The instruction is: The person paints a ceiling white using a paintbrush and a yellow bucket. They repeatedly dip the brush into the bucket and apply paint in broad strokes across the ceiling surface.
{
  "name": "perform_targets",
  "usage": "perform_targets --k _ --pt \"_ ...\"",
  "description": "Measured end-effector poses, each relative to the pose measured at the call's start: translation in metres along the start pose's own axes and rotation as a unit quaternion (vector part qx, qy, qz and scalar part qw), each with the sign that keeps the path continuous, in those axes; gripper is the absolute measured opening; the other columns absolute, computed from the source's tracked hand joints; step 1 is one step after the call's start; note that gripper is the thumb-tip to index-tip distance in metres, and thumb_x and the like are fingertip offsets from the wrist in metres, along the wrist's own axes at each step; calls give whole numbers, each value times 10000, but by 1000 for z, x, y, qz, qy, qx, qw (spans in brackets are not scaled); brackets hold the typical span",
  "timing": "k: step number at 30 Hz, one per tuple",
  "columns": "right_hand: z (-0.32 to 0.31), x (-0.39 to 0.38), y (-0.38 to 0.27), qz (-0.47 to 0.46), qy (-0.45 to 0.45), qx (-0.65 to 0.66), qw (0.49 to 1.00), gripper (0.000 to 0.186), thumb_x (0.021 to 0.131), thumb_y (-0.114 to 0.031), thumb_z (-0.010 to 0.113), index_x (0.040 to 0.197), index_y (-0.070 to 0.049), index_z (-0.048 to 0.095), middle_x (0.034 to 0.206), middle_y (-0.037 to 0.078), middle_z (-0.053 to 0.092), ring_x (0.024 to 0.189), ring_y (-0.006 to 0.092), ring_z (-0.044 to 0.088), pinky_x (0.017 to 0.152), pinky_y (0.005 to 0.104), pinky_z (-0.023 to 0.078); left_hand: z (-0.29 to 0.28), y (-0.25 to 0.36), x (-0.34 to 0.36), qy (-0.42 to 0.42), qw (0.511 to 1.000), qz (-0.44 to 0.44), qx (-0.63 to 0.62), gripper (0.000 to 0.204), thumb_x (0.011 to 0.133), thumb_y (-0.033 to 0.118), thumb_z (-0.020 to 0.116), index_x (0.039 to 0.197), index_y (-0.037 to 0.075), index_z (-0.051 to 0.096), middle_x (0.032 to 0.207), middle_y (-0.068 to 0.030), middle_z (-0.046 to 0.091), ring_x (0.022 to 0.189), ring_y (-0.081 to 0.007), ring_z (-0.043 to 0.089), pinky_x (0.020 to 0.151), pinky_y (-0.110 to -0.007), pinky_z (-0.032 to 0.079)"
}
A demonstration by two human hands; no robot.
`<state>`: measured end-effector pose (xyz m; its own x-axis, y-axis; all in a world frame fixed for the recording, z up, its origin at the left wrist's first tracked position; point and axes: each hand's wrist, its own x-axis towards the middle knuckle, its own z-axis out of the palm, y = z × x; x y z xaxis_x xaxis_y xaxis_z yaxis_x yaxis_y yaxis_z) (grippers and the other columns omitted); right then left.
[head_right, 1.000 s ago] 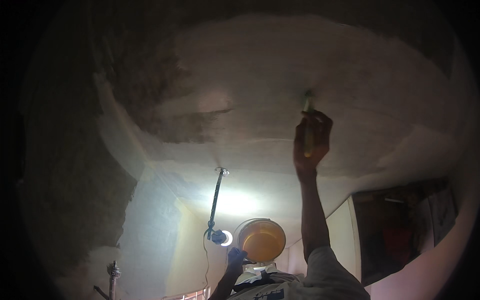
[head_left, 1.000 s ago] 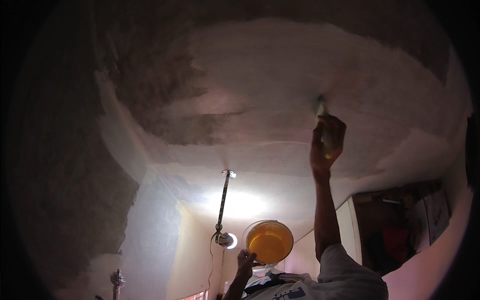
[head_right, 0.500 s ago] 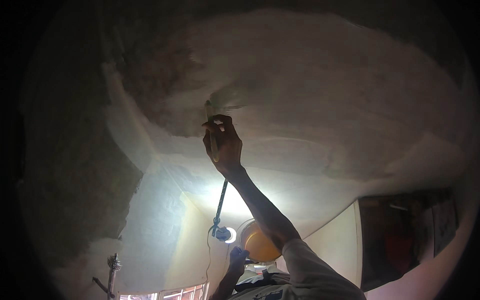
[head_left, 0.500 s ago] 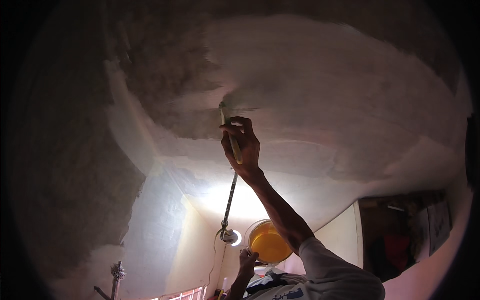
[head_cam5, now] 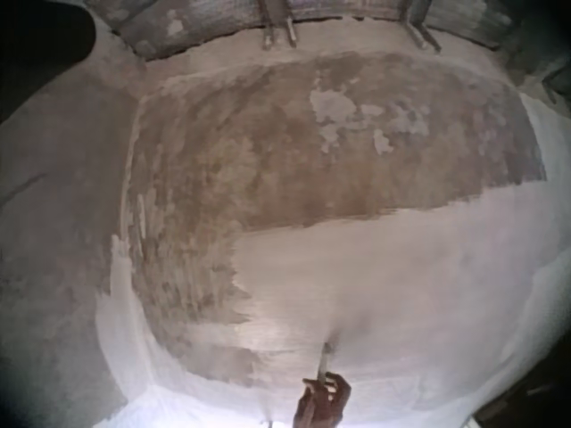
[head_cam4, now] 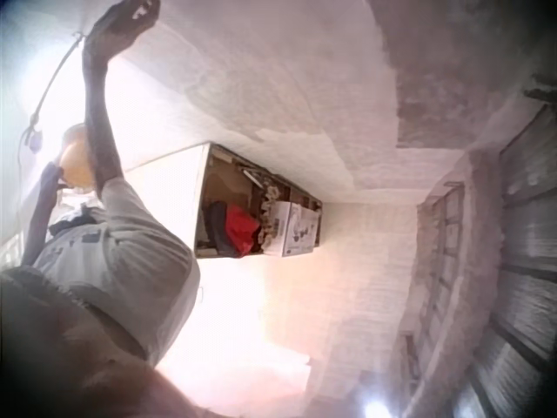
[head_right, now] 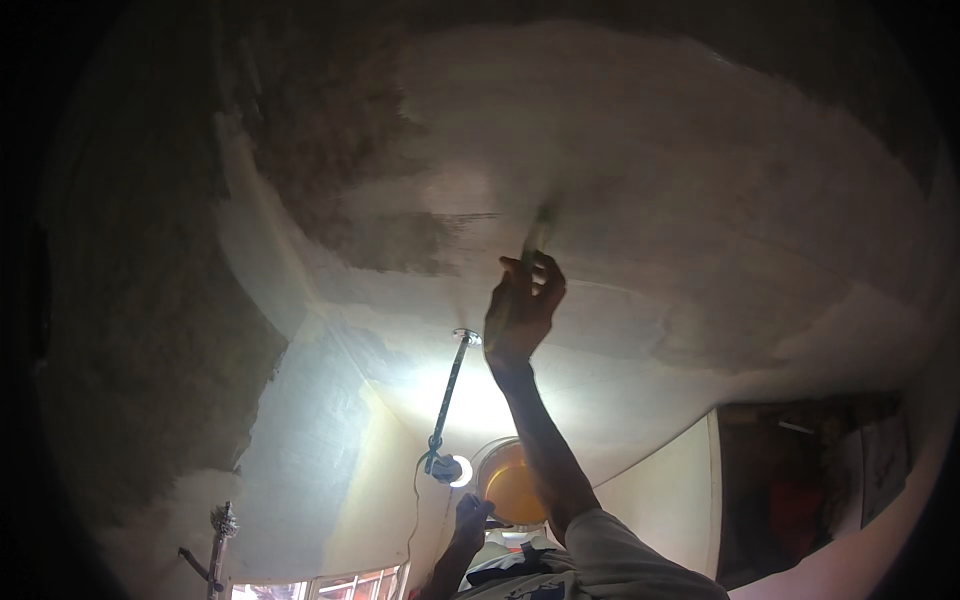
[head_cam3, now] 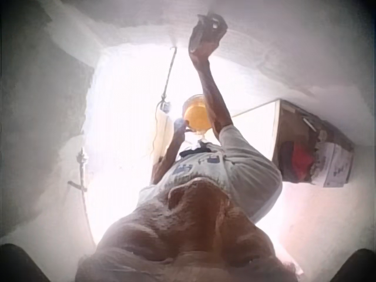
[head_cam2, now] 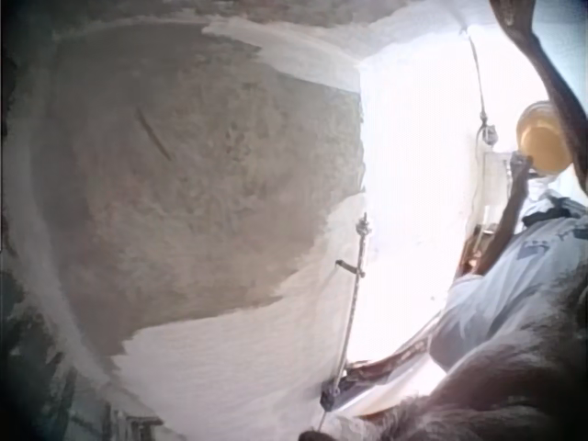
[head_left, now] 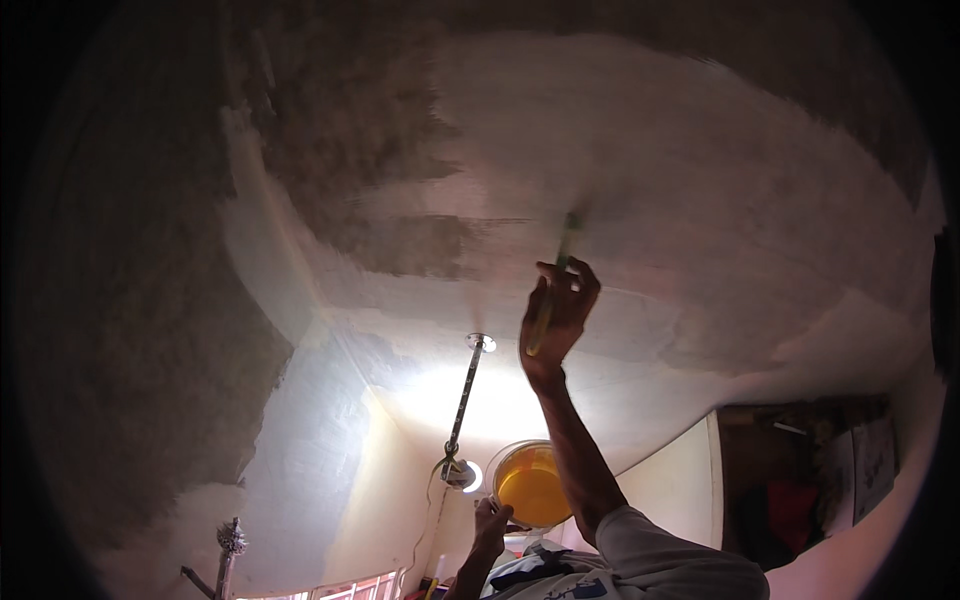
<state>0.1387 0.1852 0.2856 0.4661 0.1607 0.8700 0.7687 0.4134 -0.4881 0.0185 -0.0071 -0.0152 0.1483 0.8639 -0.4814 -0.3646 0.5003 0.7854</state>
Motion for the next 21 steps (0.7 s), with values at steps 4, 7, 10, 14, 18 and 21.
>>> perform_targets --k 4,7,10,14,18,21 --pt "39 -15 -13 -23 -49 -8 998 281 750 37 649 984 -118 643 1133 83 498 909 231 569 638 336 533 -1 0 0 -1 1000 -1 10 313 796 30 597 1052 -49 434 988 -175 536 834 -332 643 595 -470 623" --pt "63 -23 -30 -12 -93 33 995 280 749 5 665 985 -144 652 1110 65 515 850 230 577 620 338 527 -1 0 -1 -6 1000 4 3 323 798 34 595 1068 -45 437 997 -179 541 837 -329 644 596 -468 622" --pt "75 -26 -44 -8 -133 107 985 254 774 15 644 995 -110 653 1101 69 523 850 228 593 643 341 519 2 3 -5 -8 1000 10 -11 269 794 29 602 994 -14 428 941 -154 516 795 -304 632 592 -469 621" --pt "65 -19 -31 -36 -79 183 979 211 778 13 619 962 -89 636 1105 66 533 800 217 599 631 317 521 4 9 -10 1 1000 5 -1 273 796 23 601 1001 -19 425 950 -160 516 801 -306 632 588 -464 622" --pt "20 1 0 61 -56 283 956 251 799 88 595 1000 -57 641 1107 93 521 1008 216 552 835 307 457 -1 5 -8 6 1000 2 1 326 805 16 587 1082 -53 431 1022 -193 539 850 -333 644 587 -458 624" --pt "-20 24 29 -10 -18 173 985 207 842 74 571 1007 -36 634 1095 92 525 980 195 554 817 306 461 -3 3 -4 -6 1000 2 8 313 804 5 582 1070 -54 428 1026 -194 534 837 -333 648 588 -458 626"
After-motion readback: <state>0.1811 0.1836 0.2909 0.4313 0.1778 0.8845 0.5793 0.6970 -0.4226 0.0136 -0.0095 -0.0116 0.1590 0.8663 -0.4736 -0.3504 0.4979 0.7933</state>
